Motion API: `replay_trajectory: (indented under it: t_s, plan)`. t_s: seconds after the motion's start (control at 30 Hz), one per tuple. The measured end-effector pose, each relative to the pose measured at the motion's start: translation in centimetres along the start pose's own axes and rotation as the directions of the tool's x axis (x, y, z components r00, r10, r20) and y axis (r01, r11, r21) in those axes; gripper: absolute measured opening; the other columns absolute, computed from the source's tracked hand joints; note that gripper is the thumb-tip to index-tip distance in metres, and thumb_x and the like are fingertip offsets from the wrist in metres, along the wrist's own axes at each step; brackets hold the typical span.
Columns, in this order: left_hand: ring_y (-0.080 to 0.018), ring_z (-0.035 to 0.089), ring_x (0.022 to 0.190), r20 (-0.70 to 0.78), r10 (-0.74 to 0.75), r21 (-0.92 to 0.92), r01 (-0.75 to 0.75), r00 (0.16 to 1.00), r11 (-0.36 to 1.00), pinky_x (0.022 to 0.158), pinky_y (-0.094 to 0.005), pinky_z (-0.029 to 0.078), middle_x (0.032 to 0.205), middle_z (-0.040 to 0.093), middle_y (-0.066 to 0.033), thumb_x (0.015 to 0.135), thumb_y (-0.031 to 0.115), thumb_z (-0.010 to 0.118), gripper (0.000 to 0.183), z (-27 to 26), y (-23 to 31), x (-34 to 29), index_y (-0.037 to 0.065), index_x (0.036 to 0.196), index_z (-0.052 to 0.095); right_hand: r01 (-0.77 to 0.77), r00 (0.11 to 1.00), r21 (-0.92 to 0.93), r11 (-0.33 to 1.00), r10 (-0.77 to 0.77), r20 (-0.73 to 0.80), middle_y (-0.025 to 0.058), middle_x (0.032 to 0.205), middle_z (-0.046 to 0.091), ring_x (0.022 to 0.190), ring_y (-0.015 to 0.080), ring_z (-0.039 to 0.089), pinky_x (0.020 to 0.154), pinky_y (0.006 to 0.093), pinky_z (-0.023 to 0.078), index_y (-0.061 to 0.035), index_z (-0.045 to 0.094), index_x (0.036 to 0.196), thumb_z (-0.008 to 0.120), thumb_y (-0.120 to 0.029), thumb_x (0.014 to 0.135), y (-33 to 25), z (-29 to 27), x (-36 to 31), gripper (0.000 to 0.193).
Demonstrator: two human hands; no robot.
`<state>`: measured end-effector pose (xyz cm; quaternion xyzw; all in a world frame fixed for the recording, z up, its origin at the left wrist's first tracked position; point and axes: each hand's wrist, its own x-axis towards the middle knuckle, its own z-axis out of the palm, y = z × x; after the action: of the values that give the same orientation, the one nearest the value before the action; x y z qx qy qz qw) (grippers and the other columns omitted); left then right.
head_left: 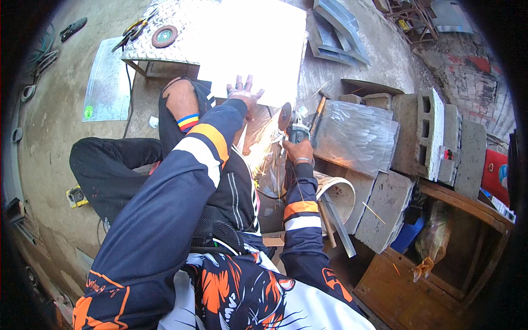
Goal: Using an angle grinder to cut a rectangular piece from a metal sheet.
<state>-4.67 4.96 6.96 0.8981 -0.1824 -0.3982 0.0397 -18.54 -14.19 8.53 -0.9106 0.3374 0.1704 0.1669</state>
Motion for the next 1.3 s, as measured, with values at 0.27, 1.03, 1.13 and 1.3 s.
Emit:
replay_trajectory:
  t_s: [0.27, 1.03, 1.13, 1.3]
  plan:
    - [-0.0476, -0.014, 0.130, 0.017, 0.015, -0.030, -0.015, 1.000, 0.999, 0.100, -0.0655, 0.006, 0.145, -0.019, -0.0194, 0.058, 0.041, 0.081, 0.114, -0.2, -0.2, 0.0, 0.033, 0.142, 0.005, -0.001, 1.000, 0.019, 1.000, 0.000, 0.019, 0.0296, 0.093, 0.060, 0.090, 0.0387, 0.060, 0.079, 0.0397, 0.048, 0.0105, 0.059, 0.093, 0.072, -0.040, 0.055, -0.7, -0.8, 0.2, 0.064]
    - [-0.0421, -0.011, 0.133, -0.025, -0.029, -0.009, 0.029, 0.999, 1.000, 0.103, -0.0608, 0.009, 0.147, -0.014, -0.0144, 0.061, 0.040, 0.079, 0.105, -0.3, 0.2, -0.6, 0.036, 0.141, 0.009, -0.022, 0.999, -0.037, 0.999, 0.023, 0.038, 0.0294, 0.096, 0.060, 0.092, 0.0399, 0.059, 0.080, 0.0427, 0.047, 0.0081, 0.058, 0.093, 0.073, -0.041, 0.057, 0.1, 0.2, 0.4, 0.063]
    - [-0.0425, -0.010, 0.133, -0.013, -0.031, -0.003, 0.031, 0.999, 1.000, 0.103, -0.0609, 0.010, 0.147, -0.013, -0.0149, 0.061, 0.039, 0.079, 0.105, -0.4, 0.2, -0.6, 0.035, 0.141, 0.010, -0.033, 0.998, -0.056, 0.998, 0.036, 0.049, 0.0296, 0.096, 0.060, 0.092, 0.0402, 0.059, 0.080, 0.0427, 0.047, 0.0081, 0.058, 0.092, 0.073, -0.043, 0.057, -0.2, 0.0, 0.1, 0.063]
    - [-0.0429, -0.010, 0.133, -0.027, -0.009, -0.008, 0.009, 1.000, 1.000, 0.102, -0.0608, 0.011, 0.147, -0.012, -0.0153, 0.061, 0.039, 0.079, 0.105, -0.4, 0.2, -0.4, 0.035, 0.141, 0.011, -0.027, 0.999, -0.026, 0.999, 0.028, 0.021, 0.0308, 0.096, 0.059, 0.092, 0.0382, 0.060, 0.081, 0.0396, 0.047, 0.0113, 0.059, 0.091, 0.072, -0.040, 0.056, -0.3, -0.1, 0.0, 0.063]
